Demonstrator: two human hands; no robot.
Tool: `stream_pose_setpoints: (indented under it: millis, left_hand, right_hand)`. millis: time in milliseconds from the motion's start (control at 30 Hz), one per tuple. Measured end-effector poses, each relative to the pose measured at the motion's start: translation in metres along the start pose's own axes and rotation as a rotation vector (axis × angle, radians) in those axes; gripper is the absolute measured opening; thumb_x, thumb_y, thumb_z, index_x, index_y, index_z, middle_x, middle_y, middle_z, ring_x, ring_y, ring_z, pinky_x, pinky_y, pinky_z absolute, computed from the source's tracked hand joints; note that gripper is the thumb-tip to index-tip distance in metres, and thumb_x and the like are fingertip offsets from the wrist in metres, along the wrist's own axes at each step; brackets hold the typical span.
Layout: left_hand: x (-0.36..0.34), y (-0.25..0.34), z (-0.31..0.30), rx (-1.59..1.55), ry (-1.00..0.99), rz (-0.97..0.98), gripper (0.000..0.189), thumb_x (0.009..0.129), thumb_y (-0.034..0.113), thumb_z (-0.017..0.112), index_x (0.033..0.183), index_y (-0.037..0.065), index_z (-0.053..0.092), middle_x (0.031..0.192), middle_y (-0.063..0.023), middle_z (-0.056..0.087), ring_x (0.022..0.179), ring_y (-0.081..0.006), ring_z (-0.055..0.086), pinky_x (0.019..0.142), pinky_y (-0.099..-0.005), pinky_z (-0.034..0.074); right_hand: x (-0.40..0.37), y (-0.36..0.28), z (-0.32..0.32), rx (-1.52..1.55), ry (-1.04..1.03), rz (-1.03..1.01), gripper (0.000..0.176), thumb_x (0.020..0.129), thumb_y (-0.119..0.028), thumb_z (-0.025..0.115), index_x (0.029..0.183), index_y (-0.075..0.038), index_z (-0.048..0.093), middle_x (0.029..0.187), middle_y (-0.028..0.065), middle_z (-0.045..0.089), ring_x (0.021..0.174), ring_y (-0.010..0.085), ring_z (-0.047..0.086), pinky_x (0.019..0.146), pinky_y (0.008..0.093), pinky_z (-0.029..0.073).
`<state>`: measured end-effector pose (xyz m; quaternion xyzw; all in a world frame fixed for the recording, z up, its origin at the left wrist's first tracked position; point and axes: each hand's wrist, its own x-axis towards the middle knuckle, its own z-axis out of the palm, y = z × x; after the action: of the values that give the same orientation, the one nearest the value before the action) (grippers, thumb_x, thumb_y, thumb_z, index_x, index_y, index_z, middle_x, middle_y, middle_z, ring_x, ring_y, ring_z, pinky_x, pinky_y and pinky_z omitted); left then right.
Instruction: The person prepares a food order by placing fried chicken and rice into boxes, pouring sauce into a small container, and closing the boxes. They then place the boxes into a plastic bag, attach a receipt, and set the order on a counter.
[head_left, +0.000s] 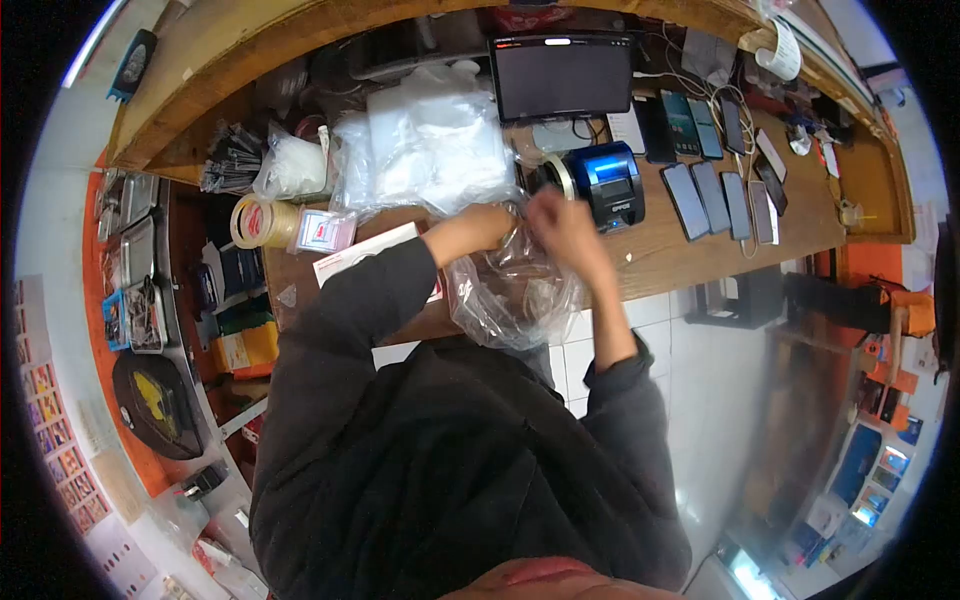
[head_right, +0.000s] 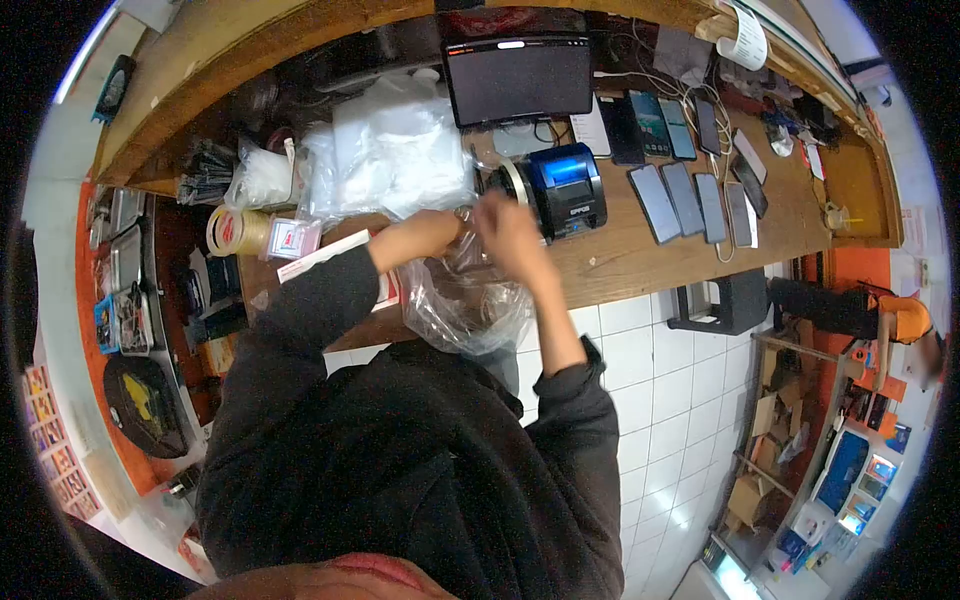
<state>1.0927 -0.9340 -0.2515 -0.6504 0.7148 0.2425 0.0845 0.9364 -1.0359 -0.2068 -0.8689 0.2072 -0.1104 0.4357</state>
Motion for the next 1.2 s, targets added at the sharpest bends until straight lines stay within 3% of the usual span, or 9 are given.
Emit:
stream_pose_setpoints:
  millis: [33, 100, 300, 533, 700, 833, 967, 1033, 1200]
  left_hand:
    - [-0.016, 0.007, -0.029, -0.252, -0.141, -0.086, 0.049, 0.079, 0.022, 0.069, 0.124, 0.007, 0.056, 0.117, -0.0174, 0.060, 0.110, -0.0296, 0.058, 0.092, -0.0386, 0.045]
    - [-0.073, 0.015, -0.059, -0.550, 0.381, 0.025, 0.031, 0.089, 0.021, 0.060, 0.114, 0.003, 0.060, 0.106, -0.0171, 0.065, 0.100, -0.0283, 0.063, 0.086, -0.0374, 0.048]
    - [-0.208, 0.011, -0.048, -0.933, 0.817, -0.341, 0.026, 0.094, 0.010, 0.054, 0.117, 0.000, 0.059, 0.105, -0.0092, 0.066, 0.100, -0.0151, 0.061, 0.090, -0.0289, 0.045]
    - [-0.290, 0.005, 0.069, -1.233, 1.210, -0.701, 0.027, 0.097, 0.012, 0.050, 0.117, -0.004, 0.057, 0.117, -0.0096, 0.061, 0.111, -0.0161, 0.054, 0.098, -0.0283, 0.040]
    - [-0.263, -0.005, 0.126, -1.519, 1.183, -0.897, 0.056, 0.097, 0.034, 0.051, 0.134, -0.006, 0.041, 0.132, -0.0160, 0.050, 0.124, -0.0209, 0.044, 0.107, -0.0323, 0.030]
    - [-0.247, -0.009, 0.143, -1.983, 0.966, -0.743, 0.066, 0.096, 0.047, 0.047, 0.138, -0.003, 0.038, 0.137, -0.0130, 0.048, 0.127, -0.0199, 0.044, 0.107, -0.0345, 0.029]
    - [-0.244, -0.003, 0.144, -2.038, 1.026, -0.685, 0.064, 0.096, 0.047, 0.047, 0.137, -0.002, 0.040, 0.134, -0.0109, 0.051, 0.124, -0.0201, 0.047, 0.106, -0.0351, 0.031]
    - [-0.250, 0.003, 0.142, -2.106, 1.091, -0.662, 0.066, 0.096, 0.048, 0.046, 0.138, -0.003, 0.038, 0.136, -0.0110, 0.048, 0.128, -0.0188, 0.042, 0.107, -0.0340, 0.028]
    - [-0.278, 0.016, 0.087, -1.910, 1.118, -0.844, 0.063, 0.097, 0.047, 0.042, 0.137, -0.002, 0.039, 0.132, -0.0138, 0.052, 0.124, -0.0208, 0.047, 0.104, -0.0374, 0.034]
  right_hand:
    - [0.022, -0.009, -0.013, -0.005, 0.273, -0.100, 0.013, 0.087, -0.010, 0.055, 0.092, 0.001, 0.060, 0.073, 0.0195, 0.064, 0.067, 0.0382, 0.062, 0.063, 0.0428, 0.048]
    - [0.078, -0.002, -0.035, -0.304, 0.494, -0.161, 0.011, 0.083, -0.005, 0.056, 0.093, -0.003, 0.054, 0.084, 0.0155, 0.062, 0.082, 0.0381, 0.057, 0.067, 0.0483, 0.046]
    - [0.164, 0.057, -0.032, -0.688, 0.385, -0.183, 0.025, 0.075, -0.005, 0.056, 0.100, -0.007, 0.052, 0.118, 0.0119, 0.055, 0.100, 0.0375, 0.050, 0.082, 0.0501, 0.041]
    - [0.118, 0.056, -0.007, -1.055, 0.232, -0.003, 0.025, 0.077, -0.003, 0.052, 0.102, -0.004, 0.057, 0.108, 0.0178, 0.062, 0.108, 0.0392, 0.051, 0.087, 0.0469, 0.042]
    - [0.049, -0.035, 0.074, 0.499, -0.198, 0.020, 0.035, 0.088, -0.013, 0.058, 0.120, -0.004, 0.049, 0.108, 0.0141, 0.063, 0.101, 0.0217, 0.060, 0.089, 0.0358, 0.046]
    - [0.021, -0.071, 0.125, 0.484, -0.705, 0.320, 0.092, 0.086, -0.055, 0.060, 0.138, 0.013, 0.026, 0.135, 0.0326, 0.039, 0.127, 0.0361, 0.042, 0.105, 0.0417, 0.036]
    - [0.015, -0.037, 0.189, 0.275, -0.725, 0.478, 0.100, 0.080, -0.061, 0.063, 0.137, 0.013, 0.027, 0.132, 0.0331, 0.042, 0.127, 0.0365, 0.042, 0.105, 0.0402, 0.037]
    - [0.006, -0.030, 0.210, 0.481, -0.535, 0.341, 0.065, 0.087, -0.044, 0.064, 0.123, 0.008, 0.050, 0.131, 0.0246, 0.047, 0.113, 0.0278, 0.052, 0.092, 0.0350, 0.045]
    - [0.002, -0.098, 0.157, 0.521, -0.494, 0.183, 0.100, 0.084, -0.053, 0.061, 0.141, 0.013, 0.012, 0.142, 0.0353, 0.026, 0.134, 0.0407, 0.032, 0.111, 0.0413, 0.028]
